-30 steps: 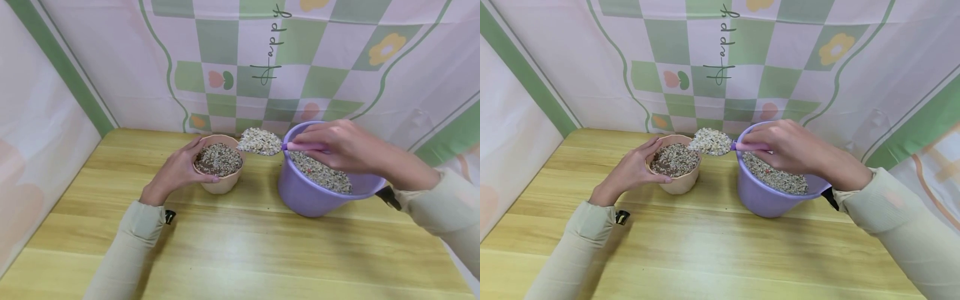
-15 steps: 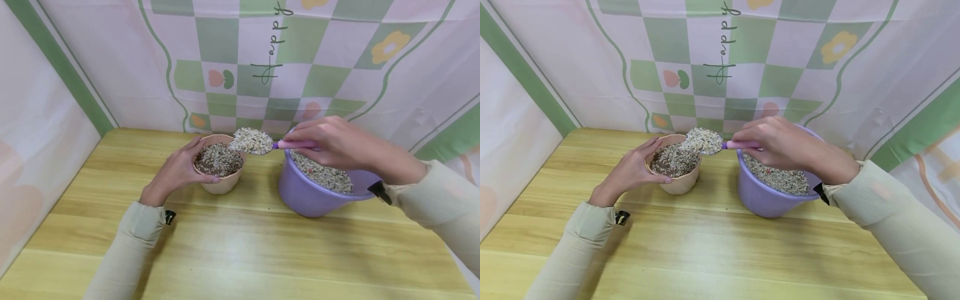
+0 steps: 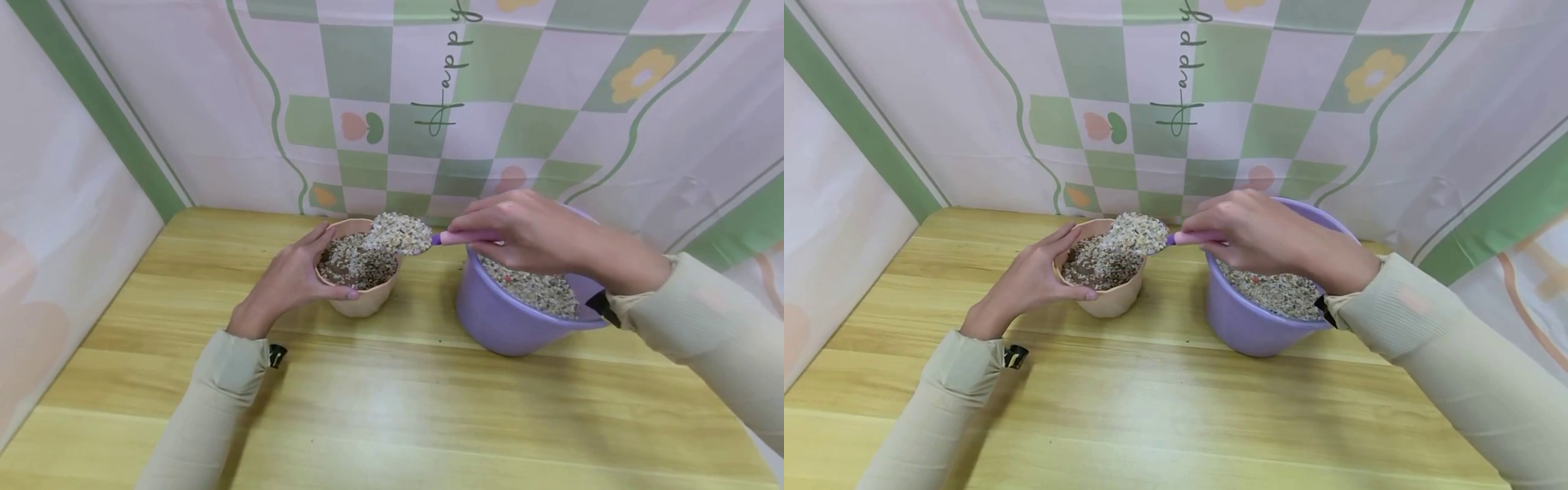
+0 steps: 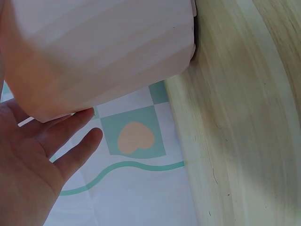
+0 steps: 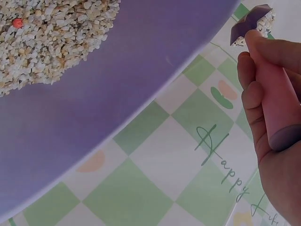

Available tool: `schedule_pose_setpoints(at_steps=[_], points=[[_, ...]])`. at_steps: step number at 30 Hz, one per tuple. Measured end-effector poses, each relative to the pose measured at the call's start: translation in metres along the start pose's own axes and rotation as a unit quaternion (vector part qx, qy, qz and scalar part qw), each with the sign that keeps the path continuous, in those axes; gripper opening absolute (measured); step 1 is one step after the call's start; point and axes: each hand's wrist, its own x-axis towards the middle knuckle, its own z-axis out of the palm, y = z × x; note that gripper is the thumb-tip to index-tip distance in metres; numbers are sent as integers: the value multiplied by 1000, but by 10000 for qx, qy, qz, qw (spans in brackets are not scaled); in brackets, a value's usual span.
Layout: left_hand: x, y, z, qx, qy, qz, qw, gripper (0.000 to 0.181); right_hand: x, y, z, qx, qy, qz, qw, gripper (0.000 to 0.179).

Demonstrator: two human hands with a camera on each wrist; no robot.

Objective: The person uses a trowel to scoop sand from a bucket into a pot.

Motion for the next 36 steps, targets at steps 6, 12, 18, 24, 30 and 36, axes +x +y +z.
schedule_pose_setpoints(at_steps=[6, 12, 18, 24, 30, 36], points=[[0, 0, -2, -27, -106, -25, 9999, 123, 5, 2, 5, 146, -175, 36, 9997, 25], [1, 0, -1, -26, -69, -22, 10000, 125, 10, 3, 9, 138, -276, 79, 9995, 20], [0, 0, 0, -19, -55, 24, 10000, 125, 14, 1, 11, 186, -538, 297, 9979, 20], [2, -1, 1, -4, -16, 72, 10000, 124, 17, 2, 12, 227, -628, 368, 9971, 19], [2, -1, 1, -21, 1, 66, 10000, 123, 20, 1, 14, 293, -738, 476, 9957, 16], [0, 0, 1, -39, -15, -6, 10000, 124, 23, 1, 16, 232, -934, 609, 9935, 17]])
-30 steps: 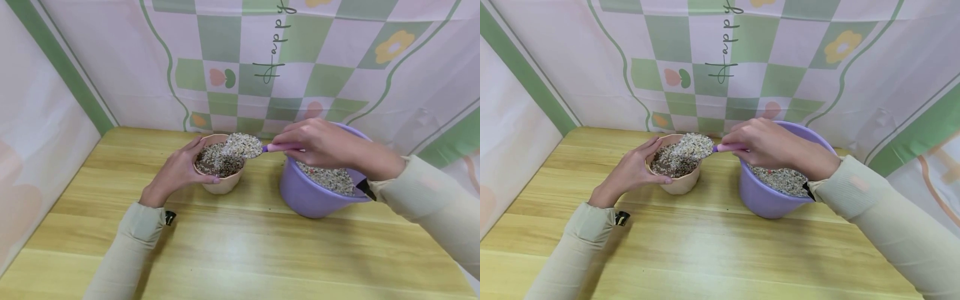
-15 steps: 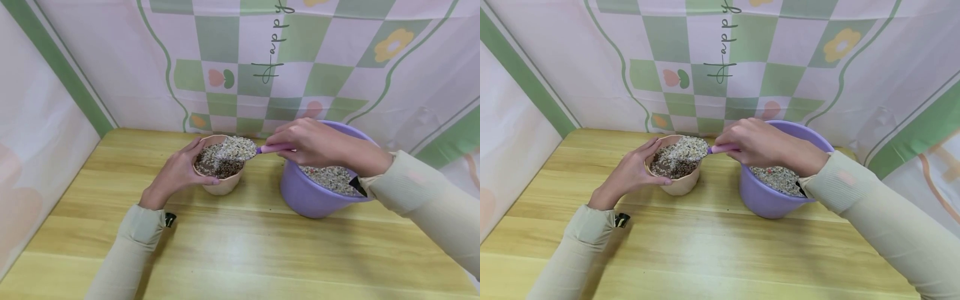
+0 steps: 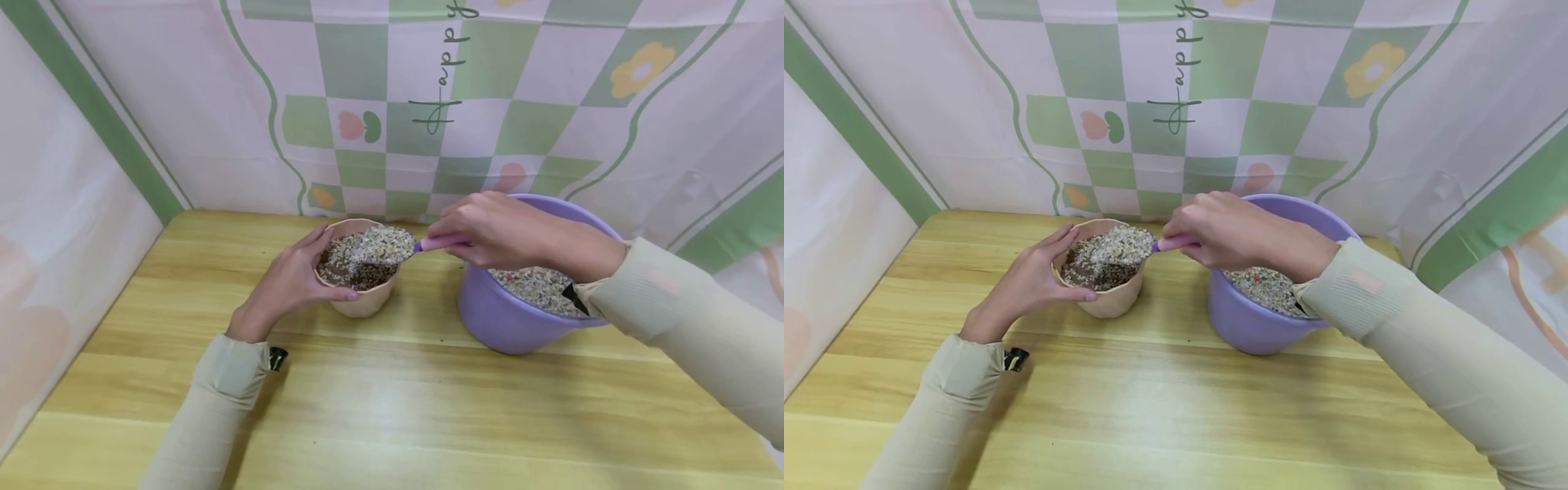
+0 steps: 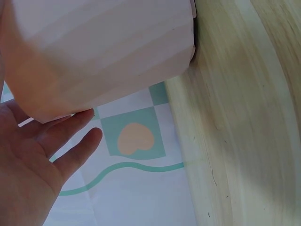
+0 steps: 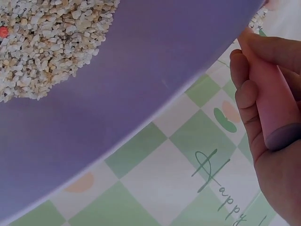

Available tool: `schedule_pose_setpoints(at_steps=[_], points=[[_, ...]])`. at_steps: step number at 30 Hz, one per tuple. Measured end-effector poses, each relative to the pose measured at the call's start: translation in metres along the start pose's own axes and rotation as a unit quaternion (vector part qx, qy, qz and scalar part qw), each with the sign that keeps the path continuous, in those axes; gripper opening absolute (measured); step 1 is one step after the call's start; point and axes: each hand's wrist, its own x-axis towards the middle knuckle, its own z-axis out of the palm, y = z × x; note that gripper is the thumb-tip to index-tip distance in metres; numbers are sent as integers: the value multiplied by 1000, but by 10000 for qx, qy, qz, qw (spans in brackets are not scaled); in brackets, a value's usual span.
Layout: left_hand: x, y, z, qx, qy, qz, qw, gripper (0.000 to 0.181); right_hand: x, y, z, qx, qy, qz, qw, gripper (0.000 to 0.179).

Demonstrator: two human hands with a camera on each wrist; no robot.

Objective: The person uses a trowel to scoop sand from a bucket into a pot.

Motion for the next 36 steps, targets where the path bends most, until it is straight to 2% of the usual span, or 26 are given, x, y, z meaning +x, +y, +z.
schedule_pose_setpoints(at_steps=[9, 18, 21, 36], points=[[0, -1, 1, -26, -23, -60, 10000, 125, 5, 0, 1, -61, -313, 198, 9993, 21], [-2, -2, 0, -62, 2, -71, 10000, 124, 14, -3, 2, -90, -435, 75, 9990, 13], [-2, -2, 0, -80, 1, -97, 9999, 124, 17, -5, 1, -130, -514, 124, 9985, 15], [0, -3, 1, -109, 86, 63, 9999, 122, 30, -8, -1, -335, -790, 96, 9963, 10]])
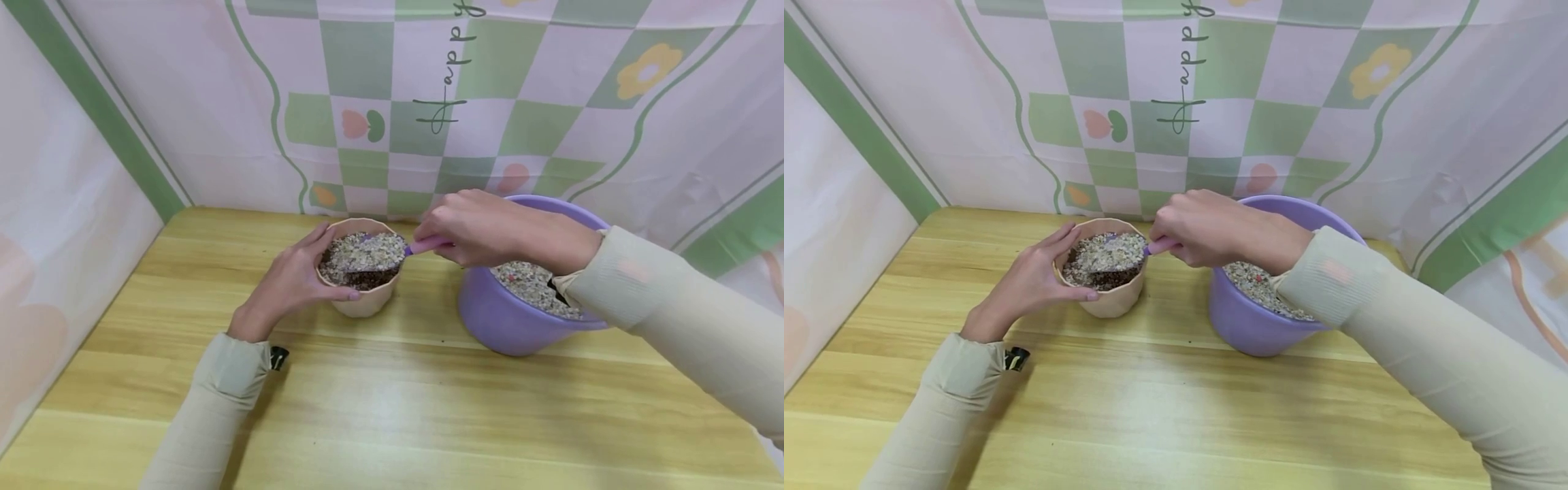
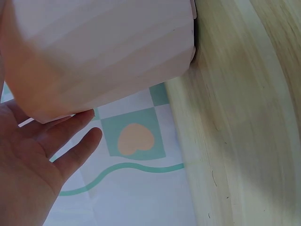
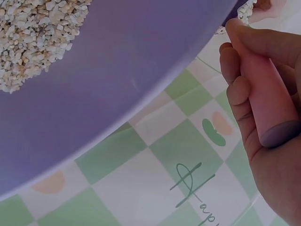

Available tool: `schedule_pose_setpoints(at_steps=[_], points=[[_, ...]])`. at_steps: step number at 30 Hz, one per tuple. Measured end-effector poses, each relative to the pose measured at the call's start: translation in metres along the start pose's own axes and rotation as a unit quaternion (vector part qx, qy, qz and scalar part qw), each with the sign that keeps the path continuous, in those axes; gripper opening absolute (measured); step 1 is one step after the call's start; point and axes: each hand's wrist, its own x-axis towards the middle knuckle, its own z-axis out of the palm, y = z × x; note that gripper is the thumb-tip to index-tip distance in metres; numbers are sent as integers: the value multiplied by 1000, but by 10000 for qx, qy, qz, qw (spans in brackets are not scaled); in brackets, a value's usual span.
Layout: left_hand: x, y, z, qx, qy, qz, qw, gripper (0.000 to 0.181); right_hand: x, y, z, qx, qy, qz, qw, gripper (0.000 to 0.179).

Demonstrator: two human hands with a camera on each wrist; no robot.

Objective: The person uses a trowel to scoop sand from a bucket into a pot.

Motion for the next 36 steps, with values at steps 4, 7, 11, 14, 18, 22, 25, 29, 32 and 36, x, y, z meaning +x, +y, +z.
schedule_pose_setpoints(at_steps=[4, 7, 11, 14, 18, 22, 25, 29, 32, 36], points=[[0, 1, 0, -2, 6, 16, 10000, 121, 2, 0, -3, -9, -45, -41, 10000, 15], [0, 1, 0, 29, 9, 19, 10000, 120, 4, 0, -4, -4, -98, -58, 9999, 24], [0, 1, 0, 69, 0, -8, 10000, 120, 7, -1, -6, -43, -164, -37, 9998, 30], [0, 1, 0, 54, -16, -29, 10000, 120, 9, -2, -9, -96, -227, 0, 9997, 30], [0, 2, -1, 52, -27, -38, 10000, 121, 10, -3, -13, -169, -341, 37, 9993, 30], [0, 2, -1, 81, -27, -36, 10000, 121, 11, -4, -15, -245, -430, 52, 9988, 29], [-1, 2, -1, 91, -1, -8, 10000, 121, 10, -5, -18, -293, -466, 82, 9985, 28], [-1, 2, -1, 70, 8, 7, 10000, 121, 10, -7, -23, -335, -534, 168, 9979, 27], [-1, 2, -1, 63, -16, -12, 10000, 122, 9, -8, -25, -339, -595, 231, 9974, 25], [-1, 2, -1, 66, -47, -53, 10000, 122, 8, -9, -28, -309, -693, 299, 9967, 26]])
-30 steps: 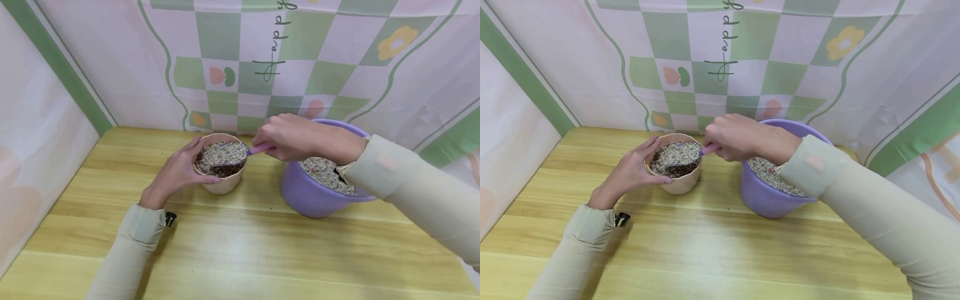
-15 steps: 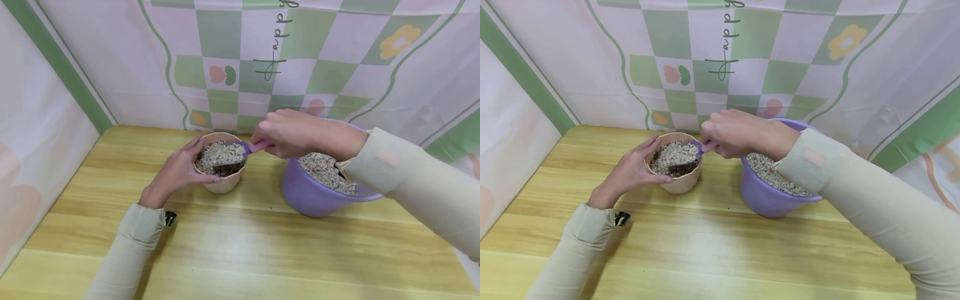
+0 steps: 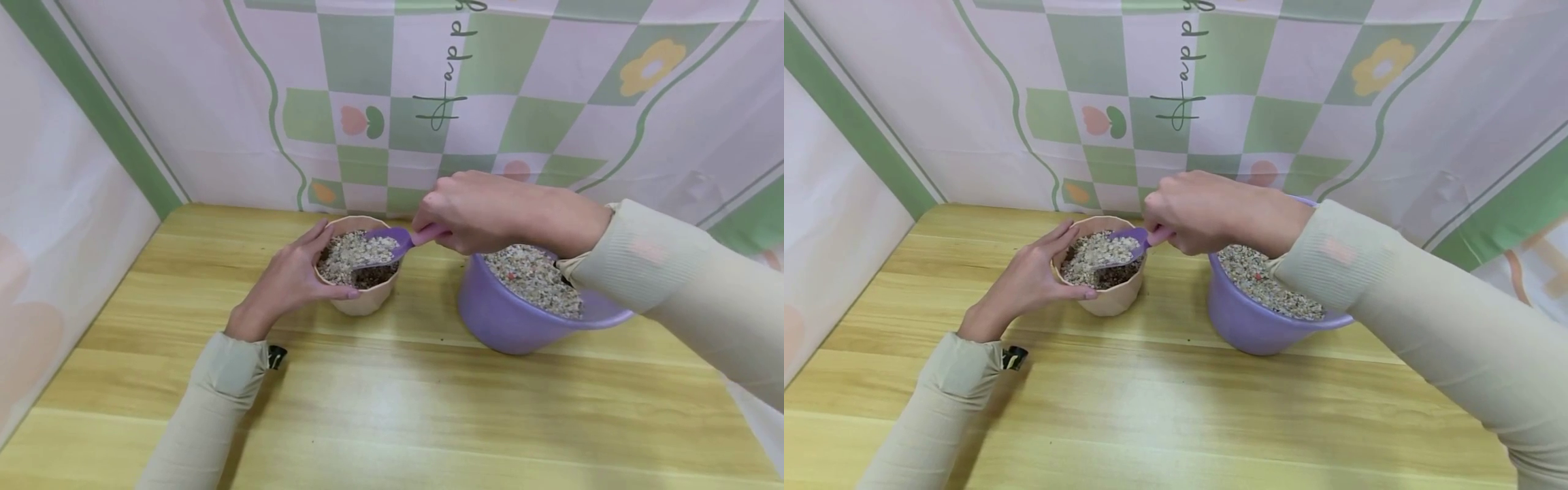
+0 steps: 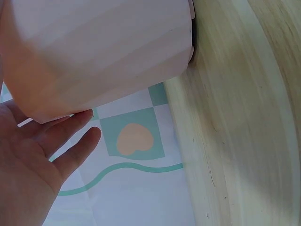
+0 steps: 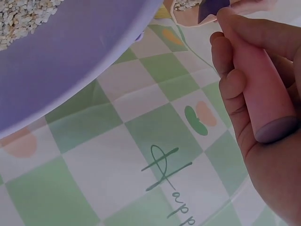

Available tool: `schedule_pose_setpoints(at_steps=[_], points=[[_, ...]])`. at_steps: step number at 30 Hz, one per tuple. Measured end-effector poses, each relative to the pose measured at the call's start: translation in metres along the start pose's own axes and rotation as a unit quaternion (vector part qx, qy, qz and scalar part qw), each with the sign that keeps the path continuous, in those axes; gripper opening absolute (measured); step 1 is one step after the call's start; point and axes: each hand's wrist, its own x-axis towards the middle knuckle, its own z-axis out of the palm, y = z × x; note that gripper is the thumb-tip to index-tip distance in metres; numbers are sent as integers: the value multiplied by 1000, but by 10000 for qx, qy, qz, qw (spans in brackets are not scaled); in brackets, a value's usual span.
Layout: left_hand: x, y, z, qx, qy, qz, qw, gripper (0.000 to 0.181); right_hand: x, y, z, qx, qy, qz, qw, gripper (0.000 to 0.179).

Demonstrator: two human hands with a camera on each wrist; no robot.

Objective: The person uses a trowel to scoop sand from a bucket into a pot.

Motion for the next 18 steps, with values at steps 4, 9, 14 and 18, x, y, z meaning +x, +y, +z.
schedule_pose_setpoints(at_steps=[4, 9, 14, 18], points=[[0, -1, 0, -4, -3, -12, 10000, 122, -1, -1, -2, 14, -86, 41, 10000, 26], [-1, 0, 0, 0, -20, -52, 10000, 123, -3, -3, -5, -25, -10, -69, 10000, 27], [-2, 0, 0, 31, -50, -84, 9999, 123, -6, -5, -7, -64, 58, -120, 9999, 26], [-2, 0, 0, 35, -70, -81, 9999, 122, -9, -5, -7, -36, 76, -117, 9999, 27]])
